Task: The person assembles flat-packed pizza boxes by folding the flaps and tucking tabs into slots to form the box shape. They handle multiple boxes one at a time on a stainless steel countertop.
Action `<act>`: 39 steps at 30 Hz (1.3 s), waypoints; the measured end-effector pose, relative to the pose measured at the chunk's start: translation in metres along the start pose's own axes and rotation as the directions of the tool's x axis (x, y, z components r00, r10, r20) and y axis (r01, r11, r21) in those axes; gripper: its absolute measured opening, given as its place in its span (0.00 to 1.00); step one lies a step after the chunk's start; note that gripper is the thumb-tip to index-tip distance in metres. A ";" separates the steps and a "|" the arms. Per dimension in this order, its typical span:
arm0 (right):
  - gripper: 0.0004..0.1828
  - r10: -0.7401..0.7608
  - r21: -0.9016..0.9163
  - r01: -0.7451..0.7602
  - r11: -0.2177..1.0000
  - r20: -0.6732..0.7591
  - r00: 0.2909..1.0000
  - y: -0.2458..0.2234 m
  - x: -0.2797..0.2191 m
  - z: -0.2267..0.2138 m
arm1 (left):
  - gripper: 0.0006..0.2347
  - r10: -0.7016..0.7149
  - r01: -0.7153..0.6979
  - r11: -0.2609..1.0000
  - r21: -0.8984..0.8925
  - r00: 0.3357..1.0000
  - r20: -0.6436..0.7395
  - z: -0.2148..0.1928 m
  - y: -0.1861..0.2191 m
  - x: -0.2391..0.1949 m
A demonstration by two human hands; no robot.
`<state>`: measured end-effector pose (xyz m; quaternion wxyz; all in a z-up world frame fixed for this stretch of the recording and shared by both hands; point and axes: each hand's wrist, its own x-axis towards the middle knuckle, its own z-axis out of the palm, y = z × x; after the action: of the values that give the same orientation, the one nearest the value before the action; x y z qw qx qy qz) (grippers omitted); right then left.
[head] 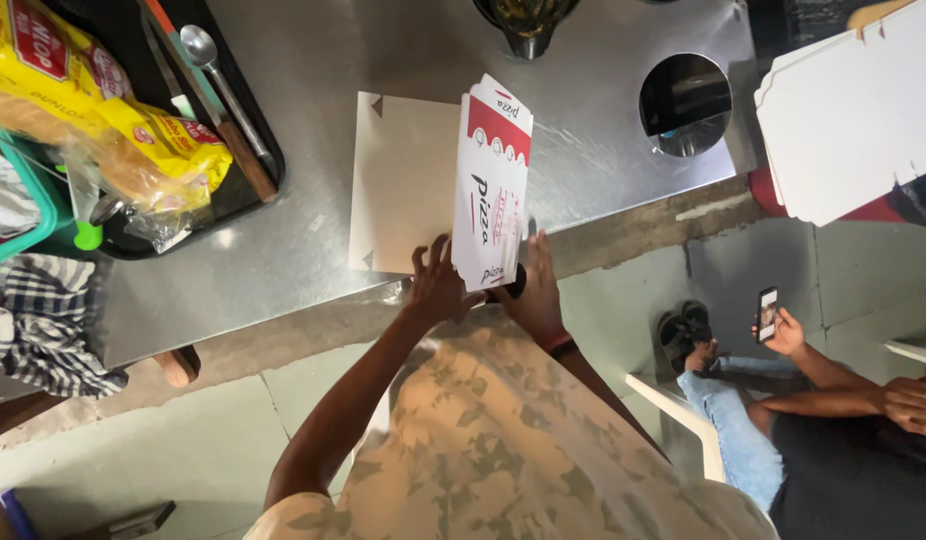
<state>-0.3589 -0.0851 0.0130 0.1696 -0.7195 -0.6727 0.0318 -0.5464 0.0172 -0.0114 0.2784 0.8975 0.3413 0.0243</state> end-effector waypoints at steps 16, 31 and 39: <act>0.24 0.035 0.753 -0.433 -0.495 0.515 0.857 0.155 -0.038 0.098 | 0.53 0.103 -0.100 0.993 0.069 0.994 -0.040 0.009 -0.069 0.094; 0.29 0.110 0.675 -0.393 -0.624 0.574 0.811 0.136 0.021 0.083 | 0.50 0.135 -0.137 0.988 0.076 0.991 0.019 0.004 -0.080 0.092; 0.33 0.161 0.815 -0.324 -0.480 0.445 0.881 0.097 0.094 0.071 | 0.54 0.190 -0.189 0.982 0.024 0.981 -0.048 -0.003 -0.077 0.089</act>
<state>-0.2768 0.0177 -0.0640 0.6399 -0.3843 -0.1517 0.6480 -0.5253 0.1218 -0.0616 0.2574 0.9275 0.2617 0.0700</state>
